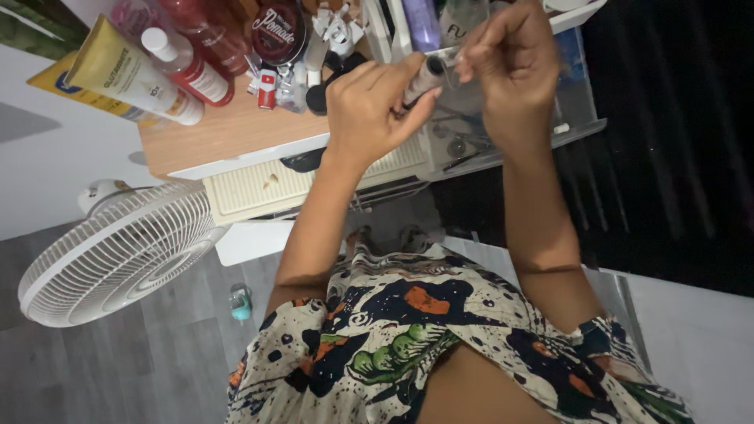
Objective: The person opens a drawer and removes various small items, including tubes, brushes, and containers, placing them on the countertop. They continue to sort and arrange the items on the surface while occasionally returning some to the drawer.
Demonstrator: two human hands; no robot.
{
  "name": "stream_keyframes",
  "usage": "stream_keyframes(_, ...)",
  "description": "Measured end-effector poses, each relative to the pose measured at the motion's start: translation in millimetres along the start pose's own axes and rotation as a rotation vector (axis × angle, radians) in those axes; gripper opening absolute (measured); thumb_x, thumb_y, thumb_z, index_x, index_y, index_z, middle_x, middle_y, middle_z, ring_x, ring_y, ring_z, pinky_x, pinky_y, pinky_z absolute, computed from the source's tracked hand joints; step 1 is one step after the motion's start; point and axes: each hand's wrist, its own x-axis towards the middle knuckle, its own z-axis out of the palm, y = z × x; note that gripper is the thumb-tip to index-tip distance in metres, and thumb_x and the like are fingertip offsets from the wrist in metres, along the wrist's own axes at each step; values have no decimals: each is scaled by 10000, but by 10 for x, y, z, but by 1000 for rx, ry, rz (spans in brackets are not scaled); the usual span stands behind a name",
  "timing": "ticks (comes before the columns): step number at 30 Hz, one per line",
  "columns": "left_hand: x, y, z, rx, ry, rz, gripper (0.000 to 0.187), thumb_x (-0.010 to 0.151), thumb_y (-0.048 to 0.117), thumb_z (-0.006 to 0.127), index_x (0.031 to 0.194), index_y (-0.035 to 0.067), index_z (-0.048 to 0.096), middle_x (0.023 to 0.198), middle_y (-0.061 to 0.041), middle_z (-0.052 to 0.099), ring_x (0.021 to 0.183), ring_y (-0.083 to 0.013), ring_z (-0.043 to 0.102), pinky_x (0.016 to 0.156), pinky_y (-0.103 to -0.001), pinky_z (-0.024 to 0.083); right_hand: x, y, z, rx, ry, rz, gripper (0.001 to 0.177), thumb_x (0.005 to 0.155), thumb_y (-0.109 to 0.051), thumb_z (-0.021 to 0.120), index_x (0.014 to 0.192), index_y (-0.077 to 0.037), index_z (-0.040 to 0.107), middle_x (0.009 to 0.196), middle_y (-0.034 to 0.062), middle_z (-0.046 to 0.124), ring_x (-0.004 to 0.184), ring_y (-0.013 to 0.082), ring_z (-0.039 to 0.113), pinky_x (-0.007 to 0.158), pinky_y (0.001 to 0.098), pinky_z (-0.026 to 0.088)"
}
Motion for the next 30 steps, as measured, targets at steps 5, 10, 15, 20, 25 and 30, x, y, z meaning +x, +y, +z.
stream_keyframes(5,34,39,12,20,-14,13,363,873,248,862,1137,33,734,744,-41,658,614,-192,578,583,-334,460,-33,45,11,-17,50,4,157,1150,9,635,1087,-51,504,889,81,625,778,126,607,747,244,533)
stream_keyframes(10,122,83,-44,31,-33,-23,324,843,274,871,1071,66,774,711,-23,639,602,-192,590,562,-332,462,-64,10,-14,32,37,10,138,1114,8,660,1124,-42,532,918,91,659,805,126,632,760,249,552)
stream_keyframes(15,205,161,-84,4,-43,-21,320,851,302,866,1042,70,753,945,-55,707,792,-220,704,683,-332,548,-44,-92,17,86,127,16,225,981,28,727,1106,-35,551,939,70,693,843,139,696,768,270,596)
stream_keyframes(20,183,172,-38,-122,-48,-56,333,899,253,852,1113,28,731,1065,-95,715,903,-248,727,788,-332,593,-70,-94,-116,100,75,-13,227,987,103,752,1060,-31,584,1032,103,672,928,147,682,859,260,585)
stream_keyframes(25,169,190,34,-171,-82,-155,342,881,216,869,1113,-1,742,927,-106,685,695,-223,641,653,-340,535,-78,13,-188,144,98,47,215,961,80,747,1014,-43,579,1012,86,655,873,122,655,790,234,550)
stream_keyframes(30,148,156,105,-200,-43,-142,361,888,187,865,1162,-5,731,844,-89,617,619,-185,566,595,-330,489,-102,57,-131,8,151,22,176,1009,56,714,1018,-36,565,992,75,647,883,123,628,761,230,527)
